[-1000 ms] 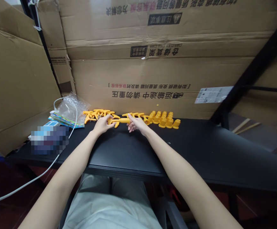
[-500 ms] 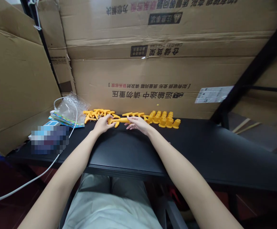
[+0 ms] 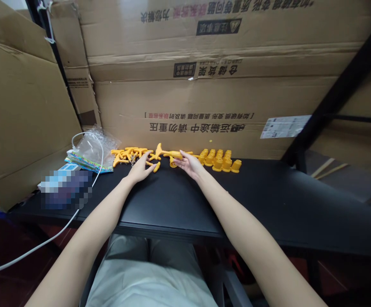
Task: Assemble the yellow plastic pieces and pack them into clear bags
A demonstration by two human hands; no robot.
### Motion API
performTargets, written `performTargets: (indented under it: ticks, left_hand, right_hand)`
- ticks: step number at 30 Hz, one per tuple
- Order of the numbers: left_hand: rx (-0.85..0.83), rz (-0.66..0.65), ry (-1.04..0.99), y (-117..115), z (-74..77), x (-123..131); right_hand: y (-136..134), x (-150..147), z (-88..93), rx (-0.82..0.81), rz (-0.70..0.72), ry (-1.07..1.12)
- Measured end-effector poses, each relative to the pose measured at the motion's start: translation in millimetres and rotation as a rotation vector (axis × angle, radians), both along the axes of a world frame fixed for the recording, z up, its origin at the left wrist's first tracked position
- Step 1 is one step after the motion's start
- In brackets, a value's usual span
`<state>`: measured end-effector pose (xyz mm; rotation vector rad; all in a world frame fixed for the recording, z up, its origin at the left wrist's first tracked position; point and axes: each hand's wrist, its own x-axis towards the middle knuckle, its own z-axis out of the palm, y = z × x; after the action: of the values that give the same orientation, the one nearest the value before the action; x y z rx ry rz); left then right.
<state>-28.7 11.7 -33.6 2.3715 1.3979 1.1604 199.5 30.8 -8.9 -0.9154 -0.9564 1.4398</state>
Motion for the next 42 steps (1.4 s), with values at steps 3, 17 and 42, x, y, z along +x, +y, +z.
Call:
performTargets:
  ticks: [3, 17, 42]
  left_hand:
    - [0.036, -0.086, 0.136, 8, -11.5, 4]
    - [-0.023, -0.031, 0.440, 12, -16.6, 7]
    - [0.018, 0.131, 0.453, 8, -15.4, 5]
  right_hand:
    - [14, 6, -10.1, 0.161, -0.260, -0.004]
    - [19, -19, -31.4, 0.996, -0.319, -1.320]
    - [15, -37, -33.9, 0.738, -0.300, -1.781]
